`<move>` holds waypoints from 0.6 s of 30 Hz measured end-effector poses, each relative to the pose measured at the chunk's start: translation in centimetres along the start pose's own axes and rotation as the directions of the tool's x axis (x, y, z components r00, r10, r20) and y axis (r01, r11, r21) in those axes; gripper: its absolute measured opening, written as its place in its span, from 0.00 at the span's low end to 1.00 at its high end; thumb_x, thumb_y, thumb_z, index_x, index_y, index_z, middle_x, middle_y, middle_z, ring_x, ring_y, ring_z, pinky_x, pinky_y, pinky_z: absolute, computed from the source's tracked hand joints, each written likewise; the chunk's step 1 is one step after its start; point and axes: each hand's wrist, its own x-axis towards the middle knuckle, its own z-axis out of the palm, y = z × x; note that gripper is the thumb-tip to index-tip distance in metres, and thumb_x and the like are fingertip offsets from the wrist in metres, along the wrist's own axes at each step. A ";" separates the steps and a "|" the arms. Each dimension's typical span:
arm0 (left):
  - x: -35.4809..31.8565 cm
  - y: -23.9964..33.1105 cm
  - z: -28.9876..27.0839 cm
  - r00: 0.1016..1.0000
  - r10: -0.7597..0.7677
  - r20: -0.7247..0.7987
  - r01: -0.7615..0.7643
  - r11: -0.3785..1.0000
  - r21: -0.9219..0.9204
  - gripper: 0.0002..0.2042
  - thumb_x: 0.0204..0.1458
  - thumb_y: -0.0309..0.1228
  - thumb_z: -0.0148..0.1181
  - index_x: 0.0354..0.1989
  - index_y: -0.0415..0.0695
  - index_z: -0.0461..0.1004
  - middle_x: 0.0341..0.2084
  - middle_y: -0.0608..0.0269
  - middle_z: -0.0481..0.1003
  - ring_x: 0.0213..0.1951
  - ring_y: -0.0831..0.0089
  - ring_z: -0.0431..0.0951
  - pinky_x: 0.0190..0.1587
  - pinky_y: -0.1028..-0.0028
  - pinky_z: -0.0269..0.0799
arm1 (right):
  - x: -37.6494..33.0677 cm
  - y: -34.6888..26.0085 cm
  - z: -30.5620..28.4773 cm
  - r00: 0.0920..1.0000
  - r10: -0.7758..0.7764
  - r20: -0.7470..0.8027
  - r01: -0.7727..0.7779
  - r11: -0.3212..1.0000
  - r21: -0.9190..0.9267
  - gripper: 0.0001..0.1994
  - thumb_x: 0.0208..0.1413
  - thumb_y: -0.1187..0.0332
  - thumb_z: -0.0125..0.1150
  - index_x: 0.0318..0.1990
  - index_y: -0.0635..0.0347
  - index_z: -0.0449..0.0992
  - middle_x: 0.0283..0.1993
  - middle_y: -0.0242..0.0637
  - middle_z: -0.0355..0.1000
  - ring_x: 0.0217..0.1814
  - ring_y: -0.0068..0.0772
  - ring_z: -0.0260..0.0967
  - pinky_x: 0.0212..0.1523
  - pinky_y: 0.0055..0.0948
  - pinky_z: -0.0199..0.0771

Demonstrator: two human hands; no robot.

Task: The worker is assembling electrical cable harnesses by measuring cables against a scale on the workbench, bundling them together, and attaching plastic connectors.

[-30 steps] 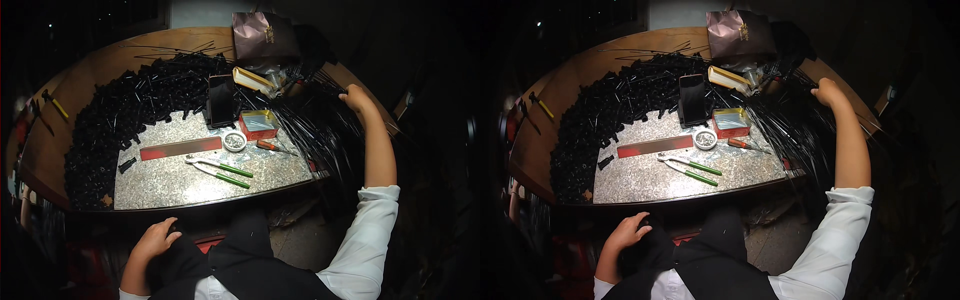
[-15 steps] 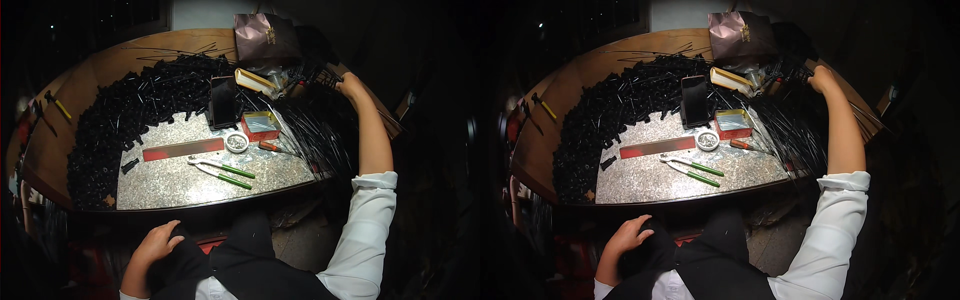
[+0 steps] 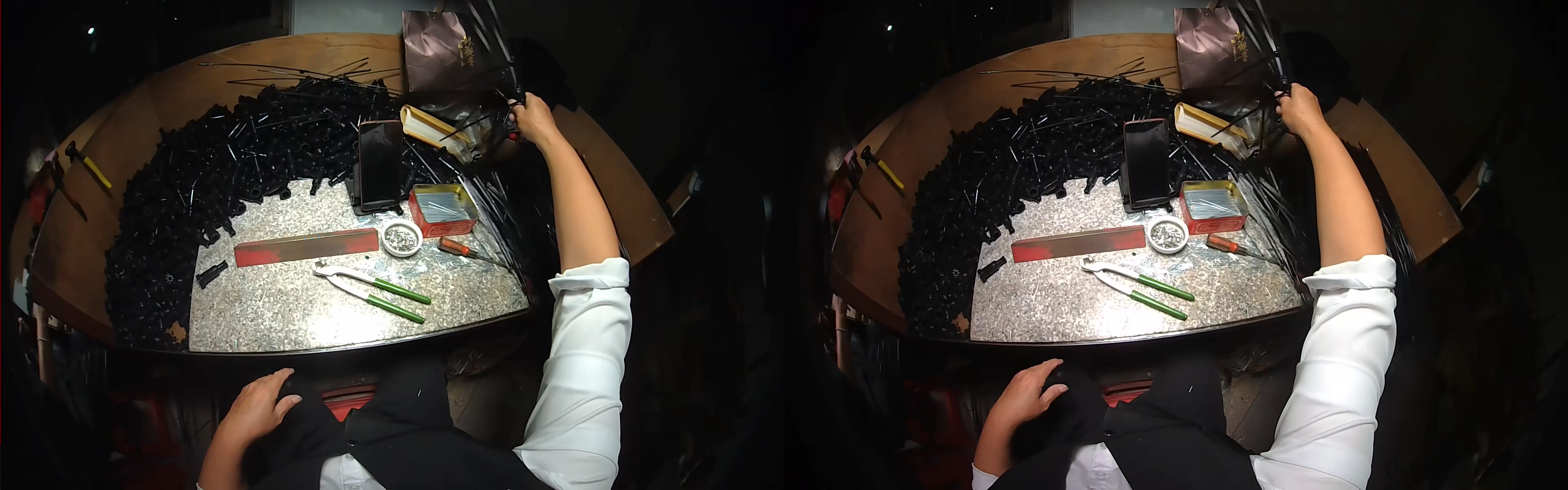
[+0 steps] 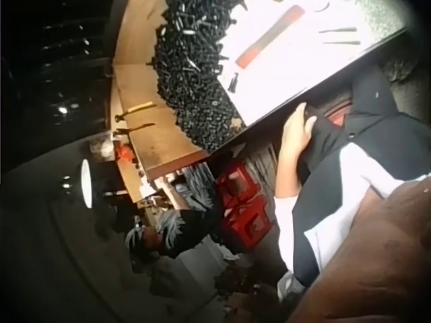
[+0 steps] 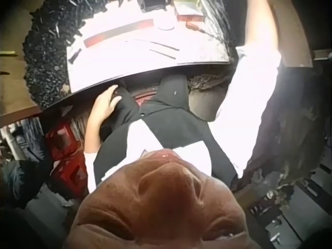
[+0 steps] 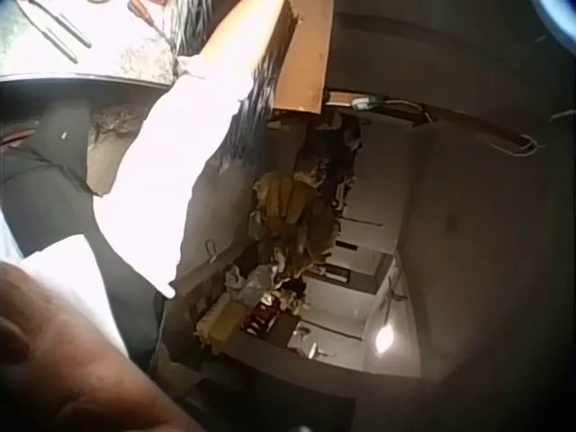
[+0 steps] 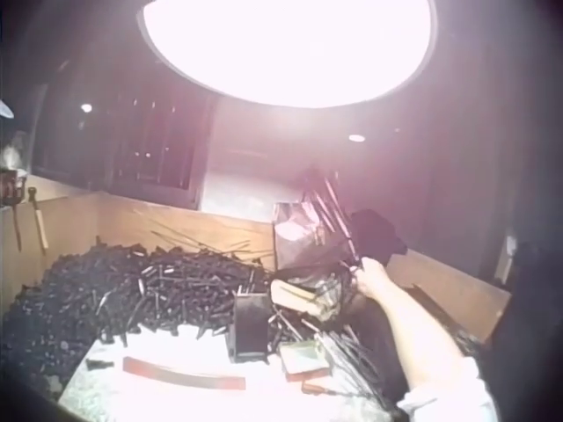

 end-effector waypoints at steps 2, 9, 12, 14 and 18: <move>1.6 0.3 -0.3 0.999 0.035 -0.015 -0.036 0.999 -0.034 0.22 0.49 0.35 0.63 0.50 0.36 0.70 0.45 0.44 0.74 0.47 0.47 0.74 0.49 0.63 0.71 | 1.2 0.1 1.9 1.000 -0.003 0.025 0.005 0.996 -0.087 0.11 0.57 0.64 0.53 0.35 0.65 0.71 0.28 0.45 0.74 0.30 0.40 0.73 0.34 0.38 0.70; 9.2 5.5 0.3 0.943 0.318 -0.099 -0.321 0.947 -0.009 0.20 0.46 0.31 0.65 0.47 0.37 0.72 0.41 0.49 0.76 0.42 0.52 0.77 0.46 0.64 0.73 | 6.5 4.4 3.0 0.986 -0.021 -0.165 -0.024 0.963 -0.268 0.11 0.58 0.64 0.54 0.39 0.65 0.73 0.39 0.54 0.74 0.45 0.56 0.71 0.43 0.45 0.70; 14.3 10.8 0.5 0.860 0.504 -0.079 -0.502 0.864 0.048 0.21 0.45 0.31 0.67 0.47 0.37 0.71 0.45 0.49 0.74 0.47 0.53 0.75 0.48 0.63 0.72 | 7.3 7.5 0.8 0.989 0.018 -0.149 -0.049 0.977 -0.205 0.13 0.59 0.60 0.54 0.34 0.64 0.72 0.28 0.44 0.74 0.33 0.41 0.73 0.36 0.37 0.70; 17.8 14.6 1.7 0.740 0.672 -0.045 -0.668 0.741 0.077 0.22 0.45 0.33 0.67 0.48 0.37 0.71 0.51 0.47 0.70 0.53 0.51 0.71 0.53 0.62 0.70 | 7.3 9.4 -1.2 0.984 -0.010 -0.176 -0.031 0.972 -0.234 0.15 0.59 0.58 0.55 0.33 0.63 0.72 0.25 0.37 0.72 0.28 0.31 0.70 0.33 0.34 0.69; 22.5 20.8 4.6 0.667 0.745 0.007 -0.743 0.665 0.074 0.21 0.47 0.34 0.65 0.47 0.35 0.70 0.54 0.43 0.65 0.58 0.48 0.65 0.57 0.58 0.64 | 5.7 9.4 -6.1 0.996 -0.008 -0.093 -0.003 0.993 -0.117 0.15 0.59 0.58 0.57 0.27 0.60 0.71 0.19 0.29 0.66 0.21 0.21 0.64 0.24 0.26 0.65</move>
